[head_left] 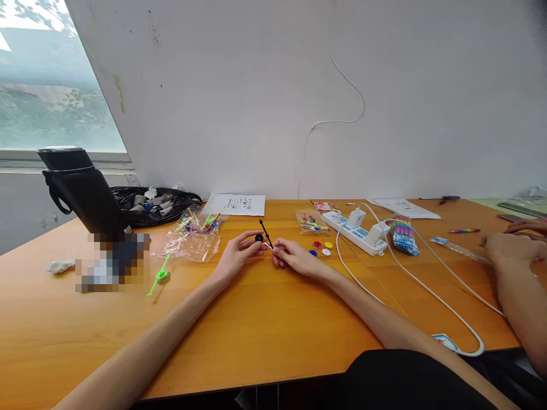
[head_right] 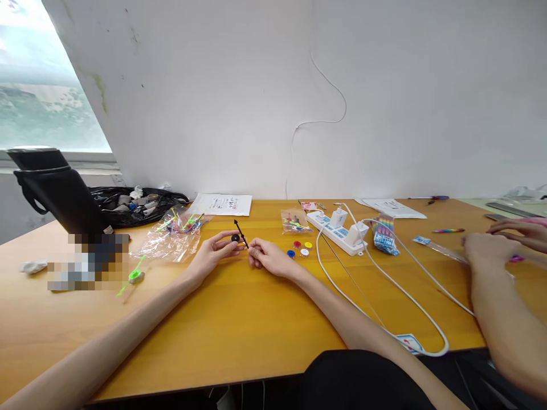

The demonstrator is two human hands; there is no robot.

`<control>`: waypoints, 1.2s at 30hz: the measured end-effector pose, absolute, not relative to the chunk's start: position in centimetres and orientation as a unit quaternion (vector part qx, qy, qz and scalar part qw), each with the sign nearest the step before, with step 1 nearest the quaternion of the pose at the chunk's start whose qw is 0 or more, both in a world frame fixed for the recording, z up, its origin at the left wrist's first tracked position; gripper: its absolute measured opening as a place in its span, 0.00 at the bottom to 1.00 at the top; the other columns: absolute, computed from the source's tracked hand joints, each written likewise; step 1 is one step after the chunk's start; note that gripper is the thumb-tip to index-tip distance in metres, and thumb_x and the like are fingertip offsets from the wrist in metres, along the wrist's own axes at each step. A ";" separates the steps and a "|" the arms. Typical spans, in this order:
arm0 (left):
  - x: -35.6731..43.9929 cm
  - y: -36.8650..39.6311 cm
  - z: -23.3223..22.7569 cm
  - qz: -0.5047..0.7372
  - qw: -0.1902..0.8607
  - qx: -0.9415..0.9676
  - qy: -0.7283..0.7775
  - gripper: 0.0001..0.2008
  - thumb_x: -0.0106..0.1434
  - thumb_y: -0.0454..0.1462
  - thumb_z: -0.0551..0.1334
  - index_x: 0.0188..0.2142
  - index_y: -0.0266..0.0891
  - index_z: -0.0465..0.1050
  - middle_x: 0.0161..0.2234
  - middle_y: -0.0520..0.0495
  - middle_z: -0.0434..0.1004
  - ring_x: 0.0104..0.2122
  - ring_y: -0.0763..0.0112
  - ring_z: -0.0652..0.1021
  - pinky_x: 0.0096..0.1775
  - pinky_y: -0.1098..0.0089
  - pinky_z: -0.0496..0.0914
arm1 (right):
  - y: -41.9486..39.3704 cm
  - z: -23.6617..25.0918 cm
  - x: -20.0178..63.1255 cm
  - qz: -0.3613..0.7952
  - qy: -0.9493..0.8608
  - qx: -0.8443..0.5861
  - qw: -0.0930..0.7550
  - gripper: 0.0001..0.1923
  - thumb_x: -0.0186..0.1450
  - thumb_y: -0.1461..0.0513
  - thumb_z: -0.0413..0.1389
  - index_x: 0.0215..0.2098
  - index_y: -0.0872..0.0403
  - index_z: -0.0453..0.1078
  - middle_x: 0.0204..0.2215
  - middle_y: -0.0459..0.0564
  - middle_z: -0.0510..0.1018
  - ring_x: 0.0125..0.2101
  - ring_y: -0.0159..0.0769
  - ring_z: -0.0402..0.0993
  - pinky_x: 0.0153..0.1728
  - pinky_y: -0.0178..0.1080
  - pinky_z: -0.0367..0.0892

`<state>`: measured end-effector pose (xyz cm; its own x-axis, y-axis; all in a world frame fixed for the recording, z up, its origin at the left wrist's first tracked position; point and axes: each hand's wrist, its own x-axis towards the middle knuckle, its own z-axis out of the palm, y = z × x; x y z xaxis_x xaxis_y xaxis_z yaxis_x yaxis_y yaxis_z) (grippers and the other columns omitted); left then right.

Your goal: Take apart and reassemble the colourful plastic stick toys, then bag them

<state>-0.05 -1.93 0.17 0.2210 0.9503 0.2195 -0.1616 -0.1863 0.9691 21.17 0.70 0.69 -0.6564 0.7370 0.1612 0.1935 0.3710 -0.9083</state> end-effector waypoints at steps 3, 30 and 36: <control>0.0 -1.9 0.1 0.513 0.536 0.570 0.353 0.27 0.60 0.47 0.68 0.55 0.39 0.69 0.50 0.38 0.80 0.48 0.58 0.81 0.52 0.58 0.74 | 0.8 0.6 21.2 0.465 -0.788 -0.291 0.279 0.21 0.71 0.44 0.46 0.36 0.53 0.60 0.26 0.44 0.71 0.26 0.31 0.64 0.31 0.35 0.62; 0.6 -2.8 0.9 0.510 0.527 0.586 0.345 0.27 0.60 0.48 0.68 0.55 0.39 0.69 0.54 0.38 0.77 0.52 0.55 0.78 0.50 0.59 0.76 | -0.6 2.3 21.2 0.263 -0.868 -0.346 0.242 0.15 0.71 0.51 0.48 0.35 0.53 0.67 0.24 0.42 0.68 0.24 0.31 0.59 0.28 0.34 0.52; 0.5 -2.4 0.4 0.500 0.522 0.597 0.347 0.23 0.61 0.48 0.67 0.50 0.37 0.73 0.54 0.38 0.77 0.52 0.55 0.78 0.48 0.60 0.76 | -0.7 2.2 21.3 0.235 -0.883 -0.342 0.220 0.15 0.71 0.52 0.49 0.35 0.53 0.67 0.23 0.42 0.69 0.24 0.30 0.61 0.27 0.34 0.53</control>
<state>0.53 -2.38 0.41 0.2577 0.9372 0.2351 -0.1071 -0.2141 0.9709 21.28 -0.66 2.25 -0.6687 0.7077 0.2282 0.5009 0.6555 -0.5652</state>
